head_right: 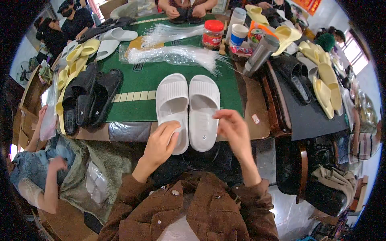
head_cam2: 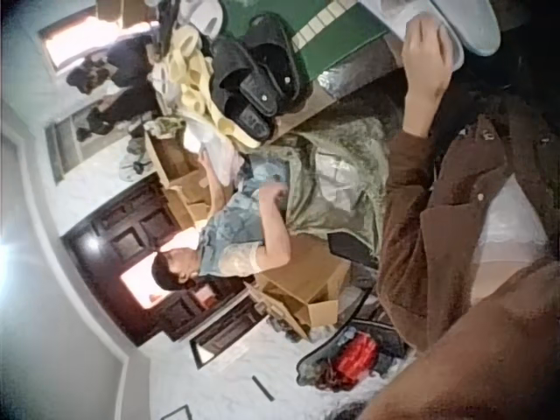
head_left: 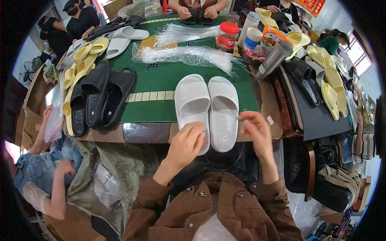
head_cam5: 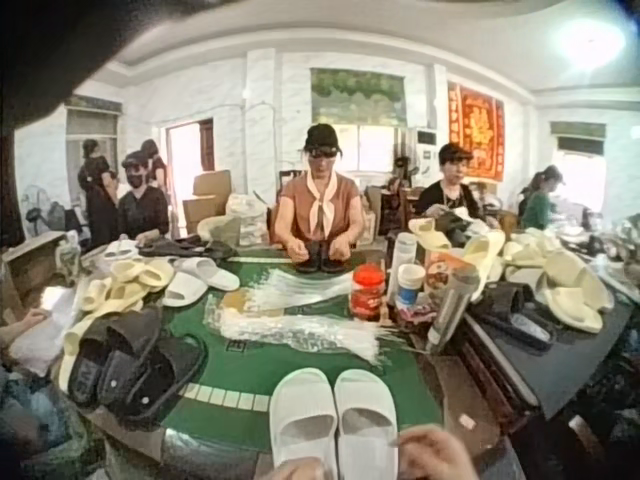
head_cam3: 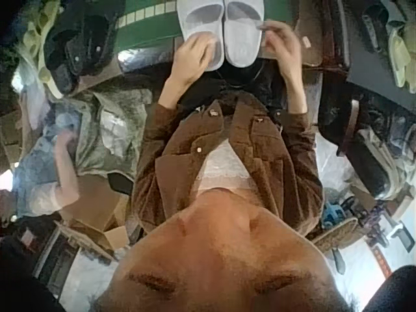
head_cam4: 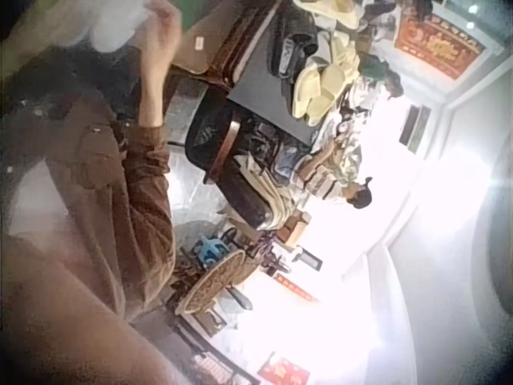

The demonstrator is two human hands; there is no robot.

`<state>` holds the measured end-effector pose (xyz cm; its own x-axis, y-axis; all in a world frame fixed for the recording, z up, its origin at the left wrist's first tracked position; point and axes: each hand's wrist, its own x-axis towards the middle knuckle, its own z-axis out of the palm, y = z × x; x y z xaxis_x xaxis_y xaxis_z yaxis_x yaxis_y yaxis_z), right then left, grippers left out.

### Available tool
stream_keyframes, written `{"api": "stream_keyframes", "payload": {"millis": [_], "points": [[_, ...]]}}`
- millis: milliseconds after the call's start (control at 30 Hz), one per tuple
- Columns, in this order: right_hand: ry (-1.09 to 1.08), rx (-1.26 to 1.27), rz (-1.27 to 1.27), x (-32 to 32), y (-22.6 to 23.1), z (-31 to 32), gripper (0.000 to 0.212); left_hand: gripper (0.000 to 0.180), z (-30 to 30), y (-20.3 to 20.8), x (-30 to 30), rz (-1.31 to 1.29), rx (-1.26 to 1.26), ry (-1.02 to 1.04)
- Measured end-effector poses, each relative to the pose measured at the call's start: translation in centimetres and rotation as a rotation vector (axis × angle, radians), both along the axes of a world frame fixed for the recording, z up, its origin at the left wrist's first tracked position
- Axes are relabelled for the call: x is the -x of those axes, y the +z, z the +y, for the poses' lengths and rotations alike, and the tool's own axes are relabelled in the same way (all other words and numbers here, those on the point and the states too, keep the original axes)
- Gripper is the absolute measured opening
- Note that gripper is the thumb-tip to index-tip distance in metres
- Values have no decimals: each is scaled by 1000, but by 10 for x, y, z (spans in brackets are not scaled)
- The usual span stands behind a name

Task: The person assembles slipper sandals by hand, inserting small white plastic ties through the straps of various colored slippers. They handle pink, white, yellow, and black slippers, picking them up, threading the ties, and placing them back on the table.

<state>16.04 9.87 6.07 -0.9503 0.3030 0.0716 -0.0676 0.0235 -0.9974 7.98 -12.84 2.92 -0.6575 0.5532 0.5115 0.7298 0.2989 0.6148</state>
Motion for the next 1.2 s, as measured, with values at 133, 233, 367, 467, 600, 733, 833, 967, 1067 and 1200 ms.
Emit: {"api": "stream_keyframes", "payload": {"millis": [133, 233, 367, 467, 600, 733, 833, 967, 1067, 1200], "points": [[122, -353, 23, 33, -37, -11, 36, 42, 19, -11, 13, 3, 101, 107], [59, -719, 91, 51, -42, -16, 42, 62, 25, -27, 27, 33, 211, 121], [19, -878, 42, 72, -59, -16, 37, 77, 38, -27, 44, 64, 297, 98], [61, -904, -119, 93, -62, -12, 32, 83, 45, -23, 65, -62, 424, 43], [80, -873, -202, 120, -56, -11, 30, 79, 58, -6, 90, -285, 491, -71], [26, -823, -233, 137, -80, -13, 29, 67, 70, -9, 99, -436, 526, -33], [70, -730, -329, 135, -79, -9, 31, 62, 78, -14, 90, -512, 502, 10], [60, -711, -327, 123, -80, -9, 32, 58, 86, -20, 63, -502, 393, 153], [91, -745, -303, 119, -79, -8, 31, 54, 87, -23, 59, -502, 398, 150], [66, -728, -304, 108, -61, -15, 26, 48, 88, -26, 56, -413, 395, 211]]}}
